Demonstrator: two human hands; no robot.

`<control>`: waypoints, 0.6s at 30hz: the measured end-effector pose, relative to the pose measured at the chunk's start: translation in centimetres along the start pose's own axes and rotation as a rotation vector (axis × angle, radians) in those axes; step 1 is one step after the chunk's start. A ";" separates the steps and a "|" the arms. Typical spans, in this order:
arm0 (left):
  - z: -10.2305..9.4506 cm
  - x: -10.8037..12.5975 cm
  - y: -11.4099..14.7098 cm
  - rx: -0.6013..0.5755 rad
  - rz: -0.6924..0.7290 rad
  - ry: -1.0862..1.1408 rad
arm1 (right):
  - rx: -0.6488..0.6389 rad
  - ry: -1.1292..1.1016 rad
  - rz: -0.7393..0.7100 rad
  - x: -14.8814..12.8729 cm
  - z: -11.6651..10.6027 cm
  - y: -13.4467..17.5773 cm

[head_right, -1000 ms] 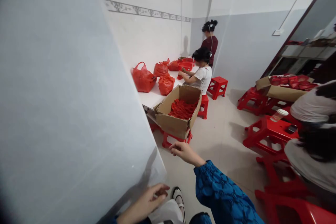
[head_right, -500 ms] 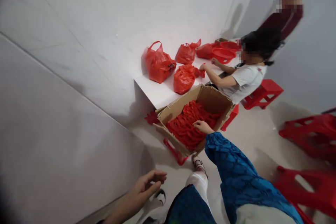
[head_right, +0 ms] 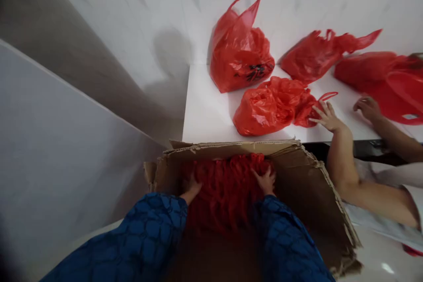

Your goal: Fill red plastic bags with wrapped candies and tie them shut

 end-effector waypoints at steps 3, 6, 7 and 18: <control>2.4 -2.5 -1.9 0.043 -0.083 -0.060 | -0.095 0.037 -0.065 -0.7 2.4 -1.0; 5.2 -1.8 -2.5 0.068 -0.087 -0.089 | -0.149 0.092 -0.114 -2.1 6.0 0.4; 6.2 -1.2 -2.6 0.073 -0.089 -0.094 | -0.152 0.116 -0.120 -2.6 7.2 1.1; 10.3 2.5 -3.9 0.152 -0.116 -0.122 | -0.044 0.331 -0.175 -3.1 10.5 2.7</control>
Point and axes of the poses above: each hand's wrist, its own y-axis away from the middle knuckle, its own z-axis out of the palm, x = y × z, the point moved 9 cm from there along -y, towards the middle knuckle, and after that the axes turned 13 degrees about -y, right-handed, at the moved point
